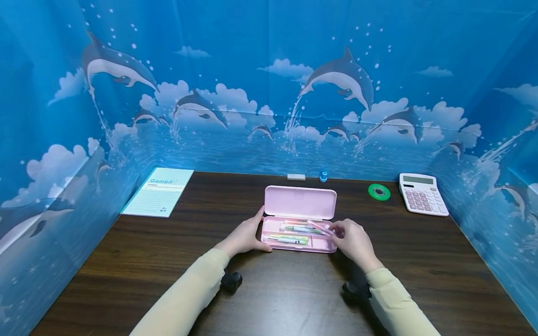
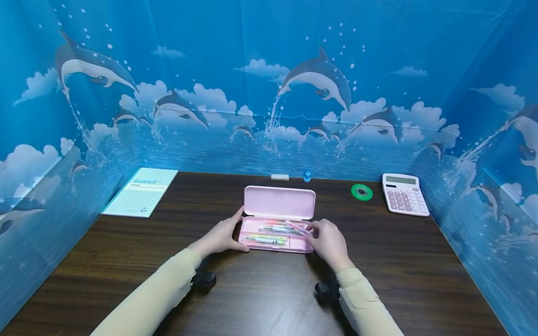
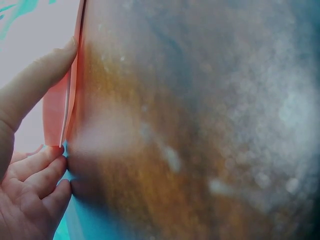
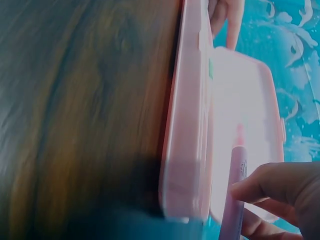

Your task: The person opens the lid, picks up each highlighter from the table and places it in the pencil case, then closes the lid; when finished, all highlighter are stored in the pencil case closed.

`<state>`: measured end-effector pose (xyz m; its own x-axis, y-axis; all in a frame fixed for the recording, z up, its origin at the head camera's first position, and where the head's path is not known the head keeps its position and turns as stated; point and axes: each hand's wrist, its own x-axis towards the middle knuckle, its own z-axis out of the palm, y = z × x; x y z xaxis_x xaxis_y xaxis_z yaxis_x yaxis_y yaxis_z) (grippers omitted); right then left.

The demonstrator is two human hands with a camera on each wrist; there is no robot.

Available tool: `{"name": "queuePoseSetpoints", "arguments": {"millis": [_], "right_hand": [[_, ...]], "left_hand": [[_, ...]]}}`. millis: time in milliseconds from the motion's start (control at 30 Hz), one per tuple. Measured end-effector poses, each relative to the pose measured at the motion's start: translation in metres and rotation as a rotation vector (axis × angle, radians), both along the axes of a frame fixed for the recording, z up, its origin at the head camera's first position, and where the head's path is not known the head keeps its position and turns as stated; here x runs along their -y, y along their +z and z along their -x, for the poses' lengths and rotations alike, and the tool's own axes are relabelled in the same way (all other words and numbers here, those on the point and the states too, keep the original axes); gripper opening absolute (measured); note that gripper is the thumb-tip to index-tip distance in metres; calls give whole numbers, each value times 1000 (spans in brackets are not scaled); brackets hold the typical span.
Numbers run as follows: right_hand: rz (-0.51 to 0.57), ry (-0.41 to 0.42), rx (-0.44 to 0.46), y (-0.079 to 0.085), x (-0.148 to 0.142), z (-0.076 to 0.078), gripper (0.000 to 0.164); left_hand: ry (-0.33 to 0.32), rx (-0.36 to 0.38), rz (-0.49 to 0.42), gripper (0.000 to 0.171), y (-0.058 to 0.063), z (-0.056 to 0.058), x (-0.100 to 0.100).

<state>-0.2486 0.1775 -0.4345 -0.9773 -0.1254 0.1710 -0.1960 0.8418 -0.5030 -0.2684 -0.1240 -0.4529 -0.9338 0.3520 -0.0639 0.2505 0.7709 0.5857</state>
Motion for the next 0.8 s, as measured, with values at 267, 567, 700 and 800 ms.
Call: {"name": "queuePoseSetpoints", "arguments": {"millis": [267,567,700,800], "right_hand": [[-8,58,-44,-2,27,4,13],[1,121,-39,-1,54,5,9],[2,157,-71,-2,64,5,9],[3,189,-85,-4,70,6,9]], "left_hand": [[2,-2,5,123,-1,1,1],[0,-4,4,123,0,1,0],[3,0,4,123,0,0,-1],[3,1,5,123,1,0,-1]]}}
